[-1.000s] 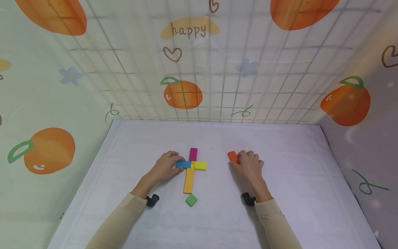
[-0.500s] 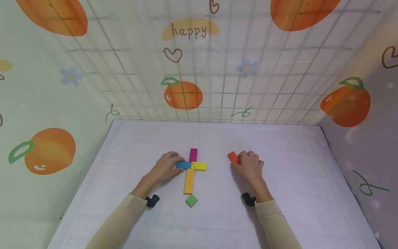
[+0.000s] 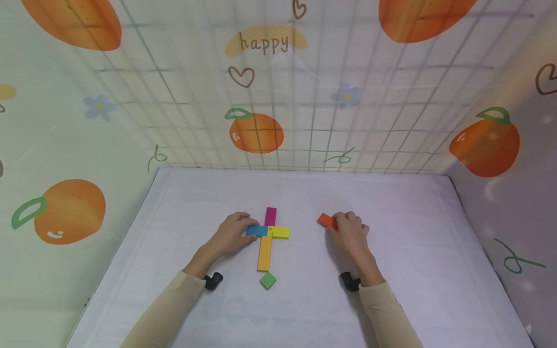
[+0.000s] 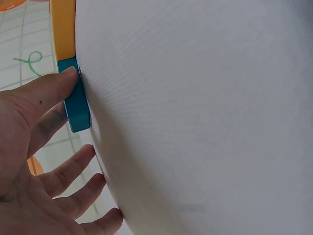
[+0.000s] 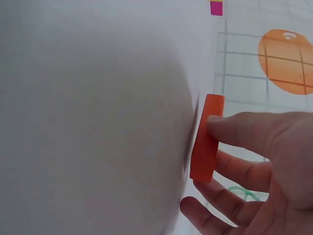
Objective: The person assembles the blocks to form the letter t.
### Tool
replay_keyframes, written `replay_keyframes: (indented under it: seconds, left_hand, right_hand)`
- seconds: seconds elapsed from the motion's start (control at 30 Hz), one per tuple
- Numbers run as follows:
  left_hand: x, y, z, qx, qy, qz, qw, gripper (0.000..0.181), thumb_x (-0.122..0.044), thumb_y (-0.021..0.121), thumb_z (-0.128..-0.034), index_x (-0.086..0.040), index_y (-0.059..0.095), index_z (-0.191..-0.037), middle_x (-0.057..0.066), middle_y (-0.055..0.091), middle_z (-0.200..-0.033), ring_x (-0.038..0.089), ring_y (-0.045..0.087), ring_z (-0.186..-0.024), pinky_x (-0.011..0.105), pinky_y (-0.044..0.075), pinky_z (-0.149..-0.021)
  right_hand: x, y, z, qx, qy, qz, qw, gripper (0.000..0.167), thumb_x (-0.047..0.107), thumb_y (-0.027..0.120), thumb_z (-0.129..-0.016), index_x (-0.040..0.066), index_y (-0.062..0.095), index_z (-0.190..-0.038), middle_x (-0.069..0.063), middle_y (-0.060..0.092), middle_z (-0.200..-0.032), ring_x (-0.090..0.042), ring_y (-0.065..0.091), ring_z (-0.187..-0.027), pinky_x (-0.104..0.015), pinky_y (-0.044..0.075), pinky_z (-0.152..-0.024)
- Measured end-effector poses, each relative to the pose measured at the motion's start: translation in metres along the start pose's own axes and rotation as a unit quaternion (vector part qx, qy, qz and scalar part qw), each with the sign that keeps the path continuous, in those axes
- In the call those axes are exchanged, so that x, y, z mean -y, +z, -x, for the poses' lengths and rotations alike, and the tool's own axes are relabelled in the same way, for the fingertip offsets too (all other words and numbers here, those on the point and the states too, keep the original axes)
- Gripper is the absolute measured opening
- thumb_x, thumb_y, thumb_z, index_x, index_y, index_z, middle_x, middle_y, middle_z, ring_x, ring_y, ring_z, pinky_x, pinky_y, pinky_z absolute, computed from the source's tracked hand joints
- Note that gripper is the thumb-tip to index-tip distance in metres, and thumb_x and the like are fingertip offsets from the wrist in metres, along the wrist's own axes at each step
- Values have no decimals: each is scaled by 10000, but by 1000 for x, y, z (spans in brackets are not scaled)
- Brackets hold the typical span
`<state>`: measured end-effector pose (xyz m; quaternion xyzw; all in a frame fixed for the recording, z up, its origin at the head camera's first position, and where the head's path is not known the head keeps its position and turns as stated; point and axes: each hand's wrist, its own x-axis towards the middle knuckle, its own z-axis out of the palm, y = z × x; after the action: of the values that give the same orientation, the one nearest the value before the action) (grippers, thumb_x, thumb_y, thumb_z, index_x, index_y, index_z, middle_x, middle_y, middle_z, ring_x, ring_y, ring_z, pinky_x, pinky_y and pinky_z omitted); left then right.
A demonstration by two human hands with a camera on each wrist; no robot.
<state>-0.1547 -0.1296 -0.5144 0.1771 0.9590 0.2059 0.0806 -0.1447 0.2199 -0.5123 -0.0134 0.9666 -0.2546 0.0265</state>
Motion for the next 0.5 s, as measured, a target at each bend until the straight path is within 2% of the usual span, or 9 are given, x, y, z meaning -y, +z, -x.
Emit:
replay_keyframes:
  seconds: [0.23,0.5]
  left_hand:
    - [0,1,0,20,-97,-48,9999,396,-328,751,-912,-226,676,-1287,112,502,-1428,321,417,-1333,541,392,-1066]
    - [-1,0,0,44,-90,-73,9999,408,-330,751,-912,-222,672,-1297,116,501,-1430,327,416,-1334,549,391,-1064]
  right_hand:
    - [3,0,9,-70,-299,52,9995,346,197,691,-925,19,635,-1217,-265,549,-1208,-462,505,-1067,-707,317,-877]
    - [14,-2,24,-191,-717,-91,9972,317,126,745,-891,30,660,-1181,-236,568,-1196,-440,518,-1073,-690,311,-911]
